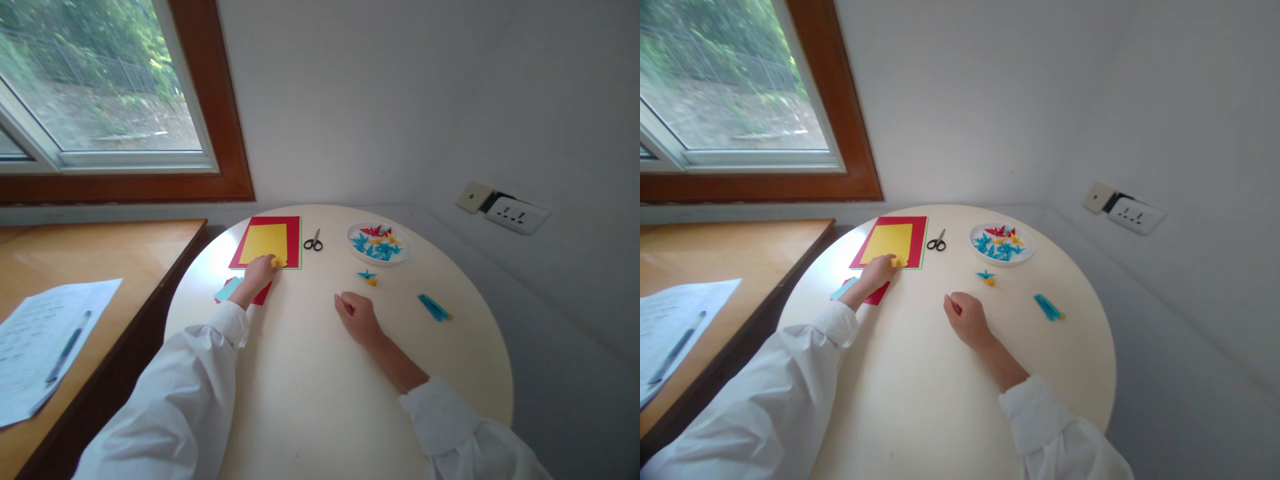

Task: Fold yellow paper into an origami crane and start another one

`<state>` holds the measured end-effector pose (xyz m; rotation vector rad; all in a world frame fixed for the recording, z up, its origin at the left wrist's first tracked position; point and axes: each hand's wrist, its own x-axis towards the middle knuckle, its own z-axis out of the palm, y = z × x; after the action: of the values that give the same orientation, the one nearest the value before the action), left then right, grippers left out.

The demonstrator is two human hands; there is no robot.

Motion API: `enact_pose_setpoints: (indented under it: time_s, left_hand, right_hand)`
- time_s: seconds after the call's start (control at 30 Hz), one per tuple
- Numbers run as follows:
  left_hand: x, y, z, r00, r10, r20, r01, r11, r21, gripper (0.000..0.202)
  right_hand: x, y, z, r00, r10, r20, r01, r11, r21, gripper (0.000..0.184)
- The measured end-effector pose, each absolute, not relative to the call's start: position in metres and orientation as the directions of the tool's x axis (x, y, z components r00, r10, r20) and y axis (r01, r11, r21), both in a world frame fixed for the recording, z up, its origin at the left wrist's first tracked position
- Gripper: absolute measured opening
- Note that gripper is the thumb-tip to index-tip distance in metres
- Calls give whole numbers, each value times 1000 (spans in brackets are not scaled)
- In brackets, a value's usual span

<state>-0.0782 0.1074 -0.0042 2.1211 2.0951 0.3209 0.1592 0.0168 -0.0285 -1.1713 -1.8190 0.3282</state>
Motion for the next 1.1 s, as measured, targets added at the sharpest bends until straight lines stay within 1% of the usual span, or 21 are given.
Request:
enact_pose_setpoints:
  time_s: [0.2, 0.3, 0.4, 0.57, 0.67, 0.8, 0.9, 0.97, 1.1]
  left_hand:
    - [-78, 107, -6, 44, 996, 79, 984, -57, 169, 33]
    - [-78, 107, -8, 67, 994, 90, 986, -80, 146, 33]
    - [-78, 106, -9, 82, 991, 102, 986, -96, 137, 39]
    - [-80, 105, -7, 82, 991, 110, 986, -97, 135, 55]
    - [-81, 107, -5, 77, 990, 122, 986, -93, 136, 59]
    - [-83, 114, 0, 44, 982, 182, 984, -74, 163, 54]
    - [-86, 120, 11, -7, 967, 254, 976, -49, 211, 41]
    - [-89, 121, 23, -41, 944, 326, 967, -44, 250, 33]
    - [-91, 116, 44, -100, 879, 466, 941, -69, 331, 31]
  right_hand:
    - [159, 16, -29, -122, 822, 556, 576, 515, -635, 38]
    - [159, 16, -29, -110, 818, 564, 575, 516, -636, 38]
    - [160, 17, -29, -105, 815, 570, 575, 518, -634, 38]
    - [159, 17, -29, -110, 813, 572, 572, 522, -632, 38]
    - [159, 17, -29, -115, 814, 570, 569, 524, -633, 38]
    - [159, 16, -28, -119, 814, 568, 564, 527, -636, 38]
    - [159, 16, -28, -120, 813, 569, 559, 530, -638, 38]
    - [160, 16, -29, -117, 812, 571, 555, 531, -641, 38]
    - [160, 21, -32, -90, 807, 584, 548, 530, -648, 35]
